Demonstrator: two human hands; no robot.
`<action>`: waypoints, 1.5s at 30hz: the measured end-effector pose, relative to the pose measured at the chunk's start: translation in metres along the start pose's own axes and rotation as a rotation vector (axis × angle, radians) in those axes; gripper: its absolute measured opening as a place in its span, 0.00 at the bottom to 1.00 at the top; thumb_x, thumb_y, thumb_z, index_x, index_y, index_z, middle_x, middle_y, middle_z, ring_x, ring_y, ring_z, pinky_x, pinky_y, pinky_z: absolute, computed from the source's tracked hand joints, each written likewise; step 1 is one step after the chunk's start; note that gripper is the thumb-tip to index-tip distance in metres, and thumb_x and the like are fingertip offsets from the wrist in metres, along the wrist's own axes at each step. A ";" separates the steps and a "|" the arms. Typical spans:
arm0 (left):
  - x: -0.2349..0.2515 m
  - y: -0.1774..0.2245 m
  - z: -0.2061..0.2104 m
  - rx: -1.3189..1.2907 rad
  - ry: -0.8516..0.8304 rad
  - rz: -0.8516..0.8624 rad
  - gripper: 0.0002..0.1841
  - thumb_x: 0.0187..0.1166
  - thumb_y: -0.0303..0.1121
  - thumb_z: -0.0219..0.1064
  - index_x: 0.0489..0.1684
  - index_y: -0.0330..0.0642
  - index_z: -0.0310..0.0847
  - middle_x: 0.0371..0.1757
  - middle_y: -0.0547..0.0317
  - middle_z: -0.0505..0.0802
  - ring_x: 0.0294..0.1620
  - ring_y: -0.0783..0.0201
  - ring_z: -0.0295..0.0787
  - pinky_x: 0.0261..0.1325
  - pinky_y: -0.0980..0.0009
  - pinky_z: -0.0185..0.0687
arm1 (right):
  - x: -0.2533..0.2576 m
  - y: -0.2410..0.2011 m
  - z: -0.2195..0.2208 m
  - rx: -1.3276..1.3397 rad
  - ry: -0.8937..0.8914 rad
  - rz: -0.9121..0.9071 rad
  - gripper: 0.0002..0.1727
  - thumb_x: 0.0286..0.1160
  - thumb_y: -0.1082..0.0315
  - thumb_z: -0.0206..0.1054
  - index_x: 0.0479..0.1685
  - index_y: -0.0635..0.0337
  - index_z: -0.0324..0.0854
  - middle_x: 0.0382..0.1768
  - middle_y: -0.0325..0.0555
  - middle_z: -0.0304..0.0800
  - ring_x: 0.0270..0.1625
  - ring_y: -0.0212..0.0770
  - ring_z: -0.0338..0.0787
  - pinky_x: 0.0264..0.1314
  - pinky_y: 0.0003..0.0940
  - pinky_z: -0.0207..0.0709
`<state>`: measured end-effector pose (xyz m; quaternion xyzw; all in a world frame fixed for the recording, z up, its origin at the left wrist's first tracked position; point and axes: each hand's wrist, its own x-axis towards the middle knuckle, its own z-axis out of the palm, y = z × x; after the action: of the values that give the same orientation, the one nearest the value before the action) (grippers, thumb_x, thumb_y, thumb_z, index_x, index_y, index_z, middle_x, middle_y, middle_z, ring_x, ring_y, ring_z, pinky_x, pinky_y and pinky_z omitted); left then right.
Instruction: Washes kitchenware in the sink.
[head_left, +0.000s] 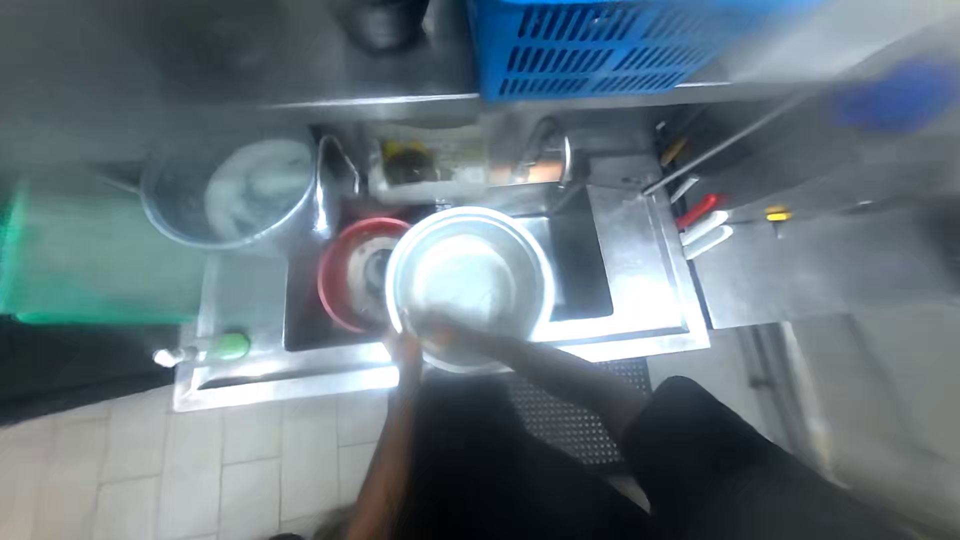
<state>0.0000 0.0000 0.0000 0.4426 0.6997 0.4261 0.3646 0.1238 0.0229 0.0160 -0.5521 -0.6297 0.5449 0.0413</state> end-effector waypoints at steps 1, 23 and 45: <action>-0.001 0.000 -0.001 -0.032 0.012 0.006 0.10 0.83 0.23 0.62 0.49 0.24 0.86 0.39 0.44 0.93 0.41 0.64 0.91 0.53 0.64 0.87 | -0.015 0.007 0.001 -0.141 -0.095 0.040 0.22 0.88 0.57 0.56 0.60 0.69 0.84 0.60 0.66 0.87 0.67 0.64 0.85 0.71 0.66 0.73; 0.009 0.136 -0.001 -0.183 -0.543 -0.121 0.13 0.85 0.32 0.66 0.63 0.38 0.81 0.49 0.48 0.93 0.36 0.54 0.95 0.37 0.58 0.95 | -0.137 0.088 -0.144 0.036 0.652 0.001 0.27 0.74 0.63 0.75 0.73 0.61 0.81 0.59 0.61 0.90 0.60 0.57 0.90 0.69 0.59 0.81; -0.091 -0.062 -0.296 -0.195 0.247 -0.761 0.12 0.90 0.36 0.59 0.63 0.40 0.75 0.45 0.51 0.92 0.35 0.59 0.93 0.35 0.64 0.91 | -0.081 0.195 -0.141 -0.362 0.634 0.345 0.18 0.70 0.59 0.77 0.60 0.43 0.89 0.61 0.65 0.86 0.59 0.68 0.87 0.54 0.71 0.81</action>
<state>-0.2502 -0.1808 0.0649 0.0611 0.8083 0.3752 0.4496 0.3740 0.0136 -0.0257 -0.7889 -0.5696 0.2268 0.0432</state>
